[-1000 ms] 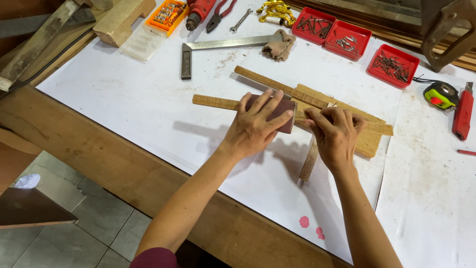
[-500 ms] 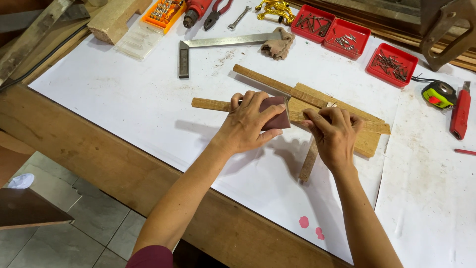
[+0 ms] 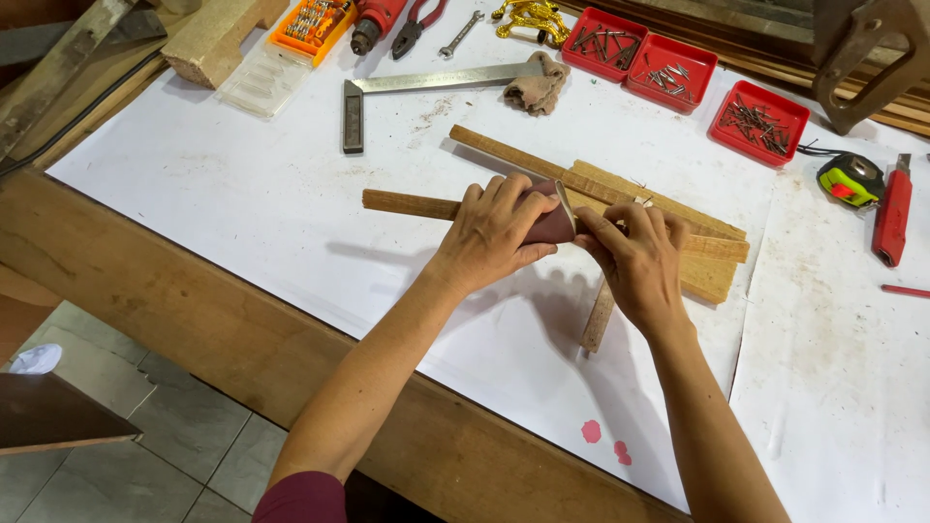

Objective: The recorder uses sandpaper to smooth the surface of small wooden strips at a workbench.

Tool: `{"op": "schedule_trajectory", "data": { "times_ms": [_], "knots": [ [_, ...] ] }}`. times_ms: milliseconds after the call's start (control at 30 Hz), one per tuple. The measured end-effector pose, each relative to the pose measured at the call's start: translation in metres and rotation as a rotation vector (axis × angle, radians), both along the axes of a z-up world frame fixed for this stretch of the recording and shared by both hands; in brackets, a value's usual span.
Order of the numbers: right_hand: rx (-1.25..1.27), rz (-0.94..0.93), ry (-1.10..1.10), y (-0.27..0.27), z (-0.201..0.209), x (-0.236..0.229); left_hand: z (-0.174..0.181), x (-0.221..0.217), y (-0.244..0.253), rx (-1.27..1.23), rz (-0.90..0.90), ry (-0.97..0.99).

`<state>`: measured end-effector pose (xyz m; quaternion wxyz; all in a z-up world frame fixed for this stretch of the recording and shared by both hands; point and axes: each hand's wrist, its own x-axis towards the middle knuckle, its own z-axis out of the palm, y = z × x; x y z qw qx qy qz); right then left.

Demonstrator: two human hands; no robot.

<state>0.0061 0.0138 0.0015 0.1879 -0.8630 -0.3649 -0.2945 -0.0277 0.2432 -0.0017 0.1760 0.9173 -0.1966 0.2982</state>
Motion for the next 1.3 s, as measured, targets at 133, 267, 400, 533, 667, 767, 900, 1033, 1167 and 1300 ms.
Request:
{"op": "schedule_trajectory", "data": {
  "times_ms": [133,267,400,533,667,767,900,1033,1167,1300],
  "knots": [
    [0.008,0.032,0.076,-0.003,-0.003,0.004,0.0,-0.001,0.002,-0.015,-0.012,-0.029],
    [-0.01,0.046,0.139,-0.005,0.007,0.003,-0.005,0.001,0.007,0.038,-0.016,0.019],
    [-0.023,0.027,0.151,-0.006,0.003,0.004,-0.005,-0.001,0.008,0.084,-0.01,0.064],
    [-0.03,0.022,0.144,-0.005,0.003,0.004,-0.002,-0.001,0.01,0.099,-0.024,0.059],
    [-0.057,0.025,0.127,-0.008,0.0,0.009,0.01,-0.001,-0.001,0.062,-0.076,0.019],
    [-0.061,0.052,0.165,-0.01,-0.001,0.011,0.005,0.002,-0.004,0.044,-0.105,0.011],
    [-0.063,0.048,0.22,-0.01,0.006,0.011,-0.002,0.006,-0.003,0.039,-0.115,-0.026],
    [-0.051,0.071,0.193,-0.013,0.003,0.01,0.006,0.006,-0.006,0.044,-0.116,0.015],
    [-0.044,0.08,0.189,-0.014,0.006,0.011,0.007,0.013,-0.009,0.124,-0.071,0.149],
    [-0.039,0.029,0.166,-0.014,0.009,0.007,-0.002,0.018,-0.007,0.113,-0.049,0.205]
  ]
}}
